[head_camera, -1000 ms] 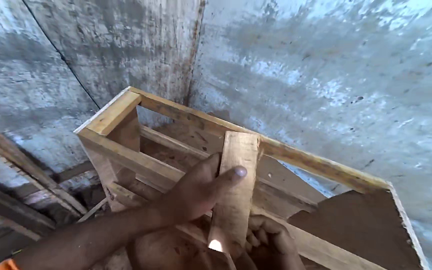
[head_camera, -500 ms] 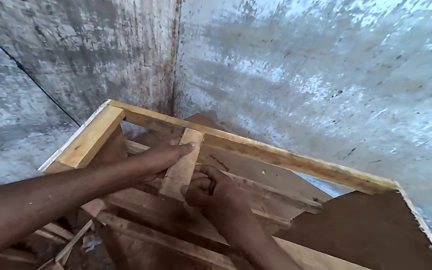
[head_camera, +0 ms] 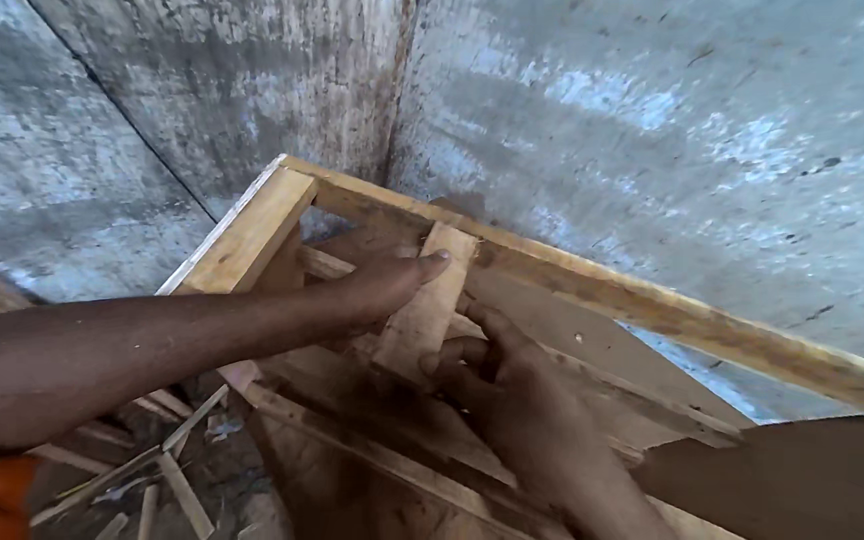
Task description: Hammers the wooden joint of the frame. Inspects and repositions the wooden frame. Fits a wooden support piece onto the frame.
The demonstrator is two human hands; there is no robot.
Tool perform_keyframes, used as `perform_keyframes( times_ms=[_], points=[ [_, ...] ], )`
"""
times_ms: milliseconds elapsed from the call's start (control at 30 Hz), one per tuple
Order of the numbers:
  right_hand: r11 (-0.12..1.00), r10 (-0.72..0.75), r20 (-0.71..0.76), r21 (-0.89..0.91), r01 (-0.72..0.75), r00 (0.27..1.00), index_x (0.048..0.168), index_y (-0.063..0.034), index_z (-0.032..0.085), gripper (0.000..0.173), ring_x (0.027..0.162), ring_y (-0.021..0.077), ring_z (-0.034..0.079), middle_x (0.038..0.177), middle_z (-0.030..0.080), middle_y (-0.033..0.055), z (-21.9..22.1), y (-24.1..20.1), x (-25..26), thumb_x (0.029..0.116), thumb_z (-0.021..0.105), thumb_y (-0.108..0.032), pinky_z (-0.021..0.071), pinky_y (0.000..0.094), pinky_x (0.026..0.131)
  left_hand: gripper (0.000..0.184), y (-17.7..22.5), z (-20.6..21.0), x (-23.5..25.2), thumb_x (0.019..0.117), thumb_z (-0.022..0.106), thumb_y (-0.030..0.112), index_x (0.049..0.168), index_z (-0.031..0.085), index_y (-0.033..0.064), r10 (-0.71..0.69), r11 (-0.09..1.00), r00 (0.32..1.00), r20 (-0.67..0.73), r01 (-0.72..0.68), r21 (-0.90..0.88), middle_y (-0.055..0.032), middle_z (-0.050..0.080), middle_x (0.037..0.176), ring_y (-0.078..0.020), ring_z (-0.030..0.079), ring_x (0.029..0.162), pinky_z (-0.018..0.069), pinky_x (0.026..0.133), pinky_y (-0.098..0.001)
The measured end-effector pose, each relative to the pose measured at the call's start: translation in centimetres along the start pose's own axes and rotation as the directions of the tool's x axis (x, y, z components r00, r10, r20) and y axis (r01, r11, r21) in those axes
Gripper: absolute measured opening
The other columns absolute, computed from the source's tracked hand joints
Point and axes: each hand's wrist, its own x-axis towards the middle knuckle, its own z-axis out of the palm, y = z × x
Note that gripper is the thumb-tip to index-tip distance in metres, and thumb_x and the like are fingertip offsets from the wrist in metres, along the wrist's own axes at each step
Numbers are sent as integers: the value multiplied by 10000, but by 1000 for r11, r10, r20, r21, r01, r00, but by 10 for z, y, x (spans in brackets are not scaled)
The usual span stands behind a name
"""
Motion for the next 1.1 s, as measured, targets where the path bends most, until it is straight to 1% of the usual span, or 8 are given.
perform_keyframes(
  times_ms=[133, 200, 400, 633, 700, 800, 900, 1100],
  points=[
    [993, -61, 41, -99, 65, 997, 1482, -217, 428, 605, 570, 106, 641, 799, 727, -29, 3, -2, -5, 963, 731, -287, 523, 261, 469, 468, -1, 2, -1, 1102, 401, 426, 1213, 600, 18, 60, 997, 998, 1, -60, 44, -128, 707, 944, -182, 724, 798, 627, 721, -353],
    [990, -73, 61, -114, 80, 995, 1499, -219, 404, 647, 561, 114, 637, 785, 723, -27, 5, -1, -7, 956, 740, -316, 525, 272, 459, 480, -3, 2, -1, 1096, 413, 438, 1225, 602, 16, 71, 997, 997, 2, -71, 30, -134, 712, 963, -188, 727, 821, 627, 741, -362],
    [966, -78, 6, -246, 77, 997, 1516, -218, 408, 604, 512, 129, 579, 762, 693, -27, 7, -2, -12, 995, 680, -352, 479, 301, 412, 492, -6, 1, -1, 1093, 422, 450, 1259, 581, 15, 108, 994, 994, -31, -108, -5, -134, 711, 1007, -186, 725, 872, 620, 783, -370],
    [903, -83, 2, -423, 76, 997, 1530, -190, 379, 612, 558, 153, 601, 783, 667, 1, 11, -2, -13, 1015, 635, -399, 519, 364, 454, 519, -8, 0, 1, 1087, 430, 471, 1294, 567, 15, 101, 994, 994, -32, -99, 53, -158, 697, 1077, -218, 710, 941, 598, 837, -425],
    [871, -55, 11, -488, 54, 998, 1517, -185, 373, 602, 588, 171, 629, 807, 677, 10, 13, -2, -12, 1015, 640, -382, 544, 406, 489, 500, -11, 1, 1, 1093, 433, 442, 1325, 540, 13, 126, 990, 992, -11, -125, 58, -154, 700, 1062, -201, 720, 910, 612, 820, -396],
    [896, -19, 18, -444, 26, 1000, 1516, -200, 384, 605, 572, 174, 625, 790, 684, 10, 13, 1, -11, 1007, 651, -389, 533, 401, 470, 486, -13, 0, 3, 1092, 442, 428, 1349, 532, 26, 135, 991, 991, 8, -135, 16, -143, 705, 1048, -189, 722, 887, 618, 799, -373],
    [907, -10, 1, -420, 9, 1000, 1507, -194, 396, 611, 559, 169, 622, 773, 681, 7, 14, -1, -12, 996, 666, -392, 529, 389, 458, 512, -9, 1, 6, 1086, 447, 455, 1402, 511, 57, 108, 994, 994, -21, -107, 13, -150, 701, 1106, -207, 721, 939, 612, 829, -392],
    [915, 0, -13, -404, -5, 1000, 1541, -193, 380, 668, 530, 172, 596, 735, 659, 7, 13, 0, -12, 979, 674, -404, 509, 391, 429, 659, -1, -5, 21, 1058, 363, 609, 1341, 586, 57, 30, 998, 998, -52, -28, 51, -162, 698, 1163, -251, 707, 1032, 594, 876, -470]
  ],
)
